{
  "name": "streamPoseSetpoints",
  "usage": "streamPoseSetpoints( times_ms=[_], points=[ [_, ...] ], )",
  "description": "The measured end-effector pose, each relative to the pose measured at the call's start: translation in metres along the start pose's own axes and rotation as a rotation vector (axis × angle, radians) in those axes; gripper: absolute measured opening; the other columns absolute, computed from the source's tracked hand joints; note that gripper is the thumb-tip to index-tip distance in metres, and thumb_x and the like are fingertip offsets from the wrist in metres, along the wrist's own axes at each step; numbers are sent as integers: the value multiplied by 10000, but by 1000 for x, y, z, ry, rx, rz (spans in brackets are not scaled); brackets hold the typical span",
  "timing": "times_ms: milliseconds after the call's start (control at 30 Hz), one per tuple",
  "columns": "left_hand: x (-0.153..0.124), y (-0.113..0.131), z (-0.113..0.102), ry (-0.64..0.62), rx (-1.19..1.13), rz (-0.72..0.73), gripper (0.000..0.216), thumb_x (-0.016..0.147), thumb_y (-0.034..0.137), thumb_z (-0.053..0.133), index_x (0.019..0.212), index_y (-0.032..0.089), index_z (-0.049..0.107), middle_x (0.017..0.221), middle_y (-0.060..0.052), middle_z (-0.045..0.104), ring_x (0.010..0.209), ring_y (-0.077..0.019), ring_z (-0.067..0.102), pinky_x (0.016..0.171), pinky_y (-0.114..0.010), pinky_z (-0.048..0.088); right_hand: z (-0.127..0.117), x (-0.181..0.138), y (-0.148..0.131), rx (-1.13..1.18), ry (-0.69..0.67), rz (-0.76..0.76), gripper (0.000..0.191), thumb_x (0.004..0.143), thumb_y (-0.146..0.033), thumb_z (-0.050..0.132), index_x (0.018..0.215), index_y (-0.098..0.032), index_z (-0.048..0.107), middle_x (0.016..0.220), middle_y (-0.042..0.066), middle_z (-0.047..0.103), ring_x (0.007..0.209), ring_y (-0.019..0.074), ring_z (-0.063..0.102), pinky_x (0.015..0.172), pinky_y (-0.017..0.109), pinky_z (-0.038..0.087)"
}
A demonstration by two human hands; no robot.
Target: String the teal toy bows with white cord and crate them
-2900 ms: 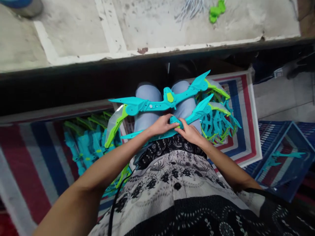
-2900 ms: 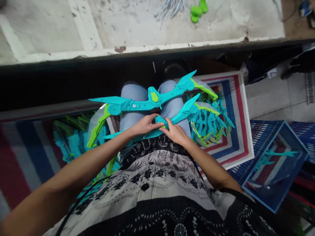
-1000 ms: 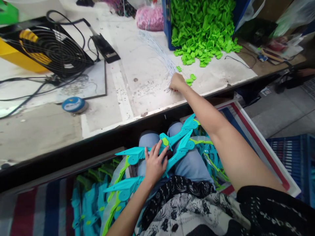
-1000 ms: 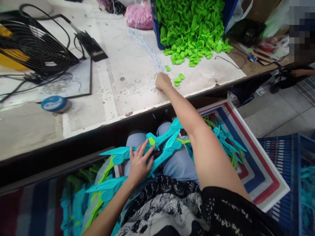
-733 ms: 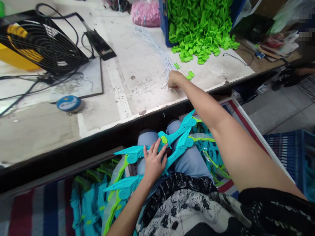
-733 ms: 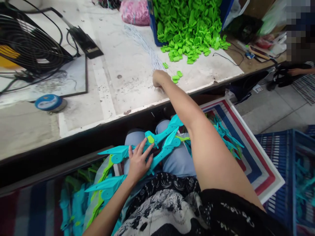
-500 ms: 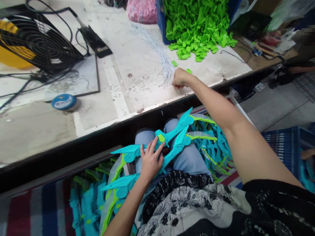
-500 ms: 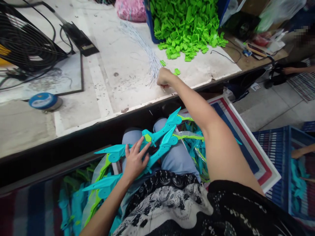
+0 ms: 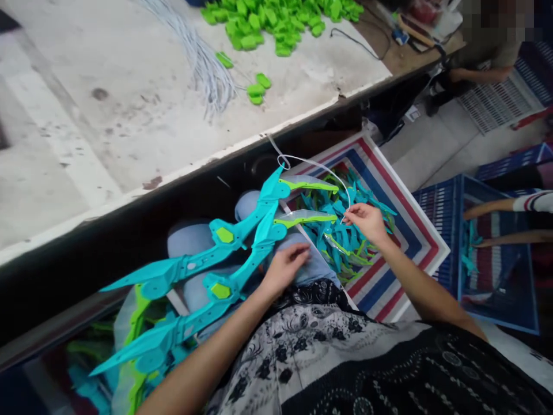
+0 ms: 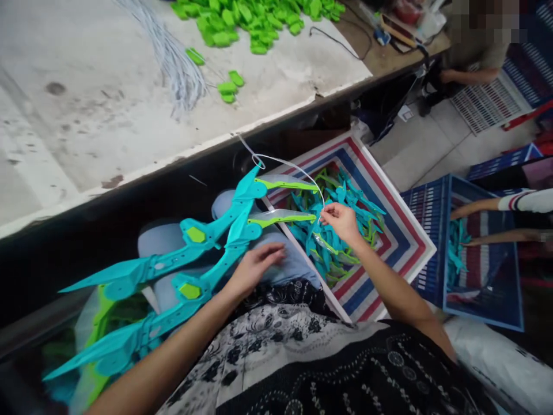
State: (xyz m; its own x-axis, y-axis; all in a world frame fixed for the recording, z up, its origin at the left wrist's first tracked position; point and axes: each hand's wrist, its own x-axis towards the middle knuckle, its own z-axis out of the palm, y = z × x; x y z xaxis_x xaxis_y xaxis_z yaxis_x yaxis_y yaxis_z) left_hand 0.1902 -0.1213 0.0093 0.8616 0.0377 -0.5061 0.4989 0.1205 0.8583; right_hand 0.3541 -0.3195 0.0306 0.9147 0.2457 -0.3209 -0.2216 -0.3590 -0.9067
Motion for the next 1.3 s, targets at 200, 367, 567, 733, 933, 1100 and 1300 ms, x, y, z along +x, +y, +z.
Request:
streamPoseSetpoints(
  times_ms=[200,367,567,733,933,1100,1300],
  points=[
    [77,-3,55,-14,-565,-390,249,814,97,604,1052,166,625,893,-62,709,777,-151,682,802,-302,546,16,-12,47,-43,139,-82,320,733,-491,666,799,-186,598,772,55,701,753,195,704,774,361,596],
    [96,-6,68,-33,-606,-358,184,842,78,572,1007,140,623,888,-82,712,749,-133,672,800,-291,537,16,-10,57,-215,141,-266,246,834,-423,568,839,-184,627,927,82,707,843,188,697,815,347,581],
    [106,-11,75,-89,-609,-330,62,845,90,589,827,109,645,891,-109,732,757,-125,679,829,-283,527,11,-12,56,-428,138,-345,225,898,-378,506,803,-217,631,966,85,705,952,203,664,840,366,563],
    [110,-17,76,-110,-609,-304,52,819,134,640,838,98,672,893,-117,743,747,-125,680,839,-286,523,10,-13,63,-528,107,-489,253,941,-335,460,809,-214,639,950,85,706,939,189,670,878,351,540],
    [116,-22,77,-87,-662,-283,97,741,138,726,826,105,695,819,-81,746,753,-124,681,814,-261,515,13,-9,75,-504,152,-648,186,935,-276,508,811,-203,626,872,52,703,836,158,670,755,293,553],
    [118,-24,77,-101,-632,-251,187,691,199,787,826,96,712,843,-104,749,795,-161,690,875,-322,514,9,-11,72,-590,207,-730,155,928,-219,511,820,-197,620,843,56,692,831,166,652,754,299,537],
    [119,-24,81,-44,-496,-200,205,712,262,782,828,114,701,783,-66,739,773,-171,692,845,-336,536,15,-12,76,-626,134,-668,202,944,-243,486,801,-190,618,828,56,681,809,162,638,735,284,514]
  ],
)
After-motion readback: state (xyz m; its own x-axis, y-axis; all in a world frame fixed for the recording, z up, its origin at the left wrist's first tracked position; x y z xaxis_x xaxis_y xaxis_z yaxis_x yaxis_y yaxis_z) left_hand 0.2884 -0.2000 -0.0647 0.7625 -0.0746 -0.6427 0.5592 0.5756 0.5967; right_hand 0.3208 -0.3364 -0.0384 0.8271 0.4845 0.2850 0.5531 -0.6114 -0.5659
